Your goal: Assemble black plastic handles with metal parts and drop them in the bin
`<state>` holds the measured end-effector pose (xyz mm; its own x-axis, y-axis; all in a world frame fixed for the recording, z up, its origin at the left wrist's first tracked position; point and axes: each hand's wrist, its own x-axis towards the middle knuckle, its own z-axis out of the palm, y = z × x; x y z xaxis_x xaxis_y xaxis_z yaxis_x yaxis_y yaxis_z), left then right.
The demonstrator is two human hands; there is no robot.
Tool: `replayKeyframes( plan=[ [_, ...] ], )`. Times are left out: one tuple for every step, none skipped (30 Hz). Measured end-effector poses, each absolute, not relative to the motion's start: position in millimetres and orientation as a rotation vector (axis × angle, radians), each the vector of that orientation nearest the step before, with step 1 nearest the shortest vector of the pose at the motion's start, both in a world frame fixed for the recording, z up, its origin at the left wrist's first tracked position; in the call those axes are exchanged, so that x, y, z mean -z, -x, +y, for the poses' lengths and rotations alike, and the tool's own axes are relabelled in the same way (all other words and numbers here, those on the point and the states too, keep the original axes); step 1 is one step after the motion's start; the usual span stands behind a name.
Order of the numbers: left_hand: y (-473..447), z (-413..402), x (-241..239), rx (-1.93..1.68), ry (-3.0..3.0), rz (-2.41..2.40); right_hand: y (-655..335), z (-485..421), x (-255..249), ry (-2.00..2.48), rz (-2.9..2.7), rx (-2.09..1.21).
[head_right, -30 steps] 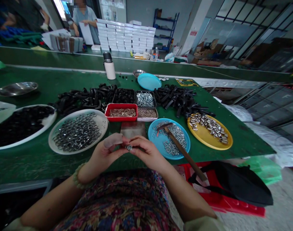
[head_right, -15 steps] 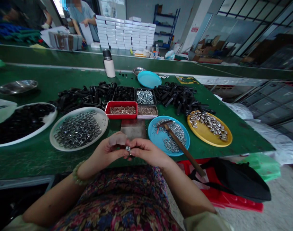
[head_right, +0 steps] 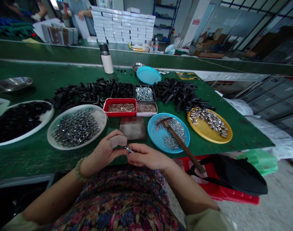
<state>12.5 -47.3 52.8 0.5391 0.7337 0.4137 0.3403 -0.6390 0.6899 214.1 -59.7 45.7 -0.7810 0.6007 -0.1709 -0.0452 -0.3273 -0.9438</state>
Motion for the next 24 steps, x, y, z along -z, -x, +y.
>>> replayKeyframes(
  plan=[
    [-12.5,-47.5,-52.9,-0.887,-2.284,0.897,-214.5,-60.6,-43.6,0.751,-1.483,-2.152],
    [-12.6,-47.7,-52.8,-0.81,-2.332,0.922,-215.0,-61.1,-41.7,0.789,-1.482,-2.151],
    [-12.9,-47.9,-52.3,-0.733,-2.38,0.936,-215.6,-61.2,-39.9,0.833,-1.502,-2.142],
    [-13.3,-48.1,-51.2,-0.669,-2.426,0.943,-216.2,-60.8,-38.4,0.88,-1.539,-2.121],
    [-13.9,-48.2,-49.6,-0.626,-2.468,0.95,-216.6,-60.0,-37.0,0.929,-1.587,-2.097],
    [-14.6,-48.3,-47.2,-0.6,-2.503,0.954,-216.9,-58.7,-35.7,0.972,-1.625,-2.09],
    [-15.2,-48.5,-44.4,-0.585,-2.531,0.951,-216.9,-57.0,-34.4,1.011,-1.643,-2.11],
    [-15.6,-48.7,-41.0,-0.576,-2.548,0.949,-216.9,-55.1,-33.1,1.044,-1.642,-2.146],
    [-15.8,-49.1,-37.5,-0.573,-2.552,0.954,-216.7,-53.0,-31.9,1.071,-1.628,-2.186],
    [-15.5,-49.6,-33.9,-0.58,-2.545,0.965,-216.5,-50.9,-30.8,1.088,-1.615,-2.22],
    [-14.8,-50.1,-30.5,-0.597,-2.526,0.985,-216.3,-49.0,-29.8,1.091,-1.612,-2.236],
    [-13.7,-50.8,-27.6,-0.623,-2.494,1.008,-216.1,-47.5,-28.8,1.072,-1.625,-2.228],
    [-12.3,-51.6,-25.2,-0.659,-2.455,1.031,-215.7,-46.5,-27.8,1.031,-1.647,-2.205],
    [-10.8,-52.5,-23.4,-0.695,-2.411,1.046,-215.2,-46.3,-26.8,0.98,-1.656,-2.178],
    [-9.1,-53.6,-22.4,-0.719,-2.365,1.05,-214.6,-46.7,-25.6,0.928,-1.642,-2.157],
    [-7.6,-54.8,-22.0,-0.726,-2.323,1.046,-213.8,-47.8,-24.3,0.887,-1.606,-2.143],
    [-6.2,-56.1,-22.1,-0.716,-2.289,1.037,-212.9,-49.4,-22.9,0.86,-1.553,-2.14],
    [-4.9,-57.5,-22.5,-0.692,-2.269,1.025,-211.9,-51.3,-21.8,0.849,-1.504,-2.148],
    [-3.8,-58.9,-23.0,-0.663,-2.263,1.011,-211.1,-53.3,-21.0,0.851,-1.472,-2.162],
    [-2.9,-60.3,-23.4,-0.629,-2.27,0.997,-210.5,-55.2,-20.9,0.858,-1.462,-2.18],
    [-2.0,-61.7,-23.5,-0.598,-2.288,0.984,-210.2,-56.8,-21.6,0.864,-1.475,-2.2],
    [-1.3,-63.1,-23.4,-0.572,-2.307,0.976,-210.1,-58.2,-23.1,0.865,-1.505,-2.223],
    [-0.8,-64.5,-23.1,-0.552,-2.318,0.977,-210.3,-59.2,-25.4,0.858,-1.543,-2.252],
    [-0.3,-66.0,-22.6,-0.537,-2.315,0.986,-210.7,-60.0,-28.3,0.851,-1.579,-2.281]
  ],
)
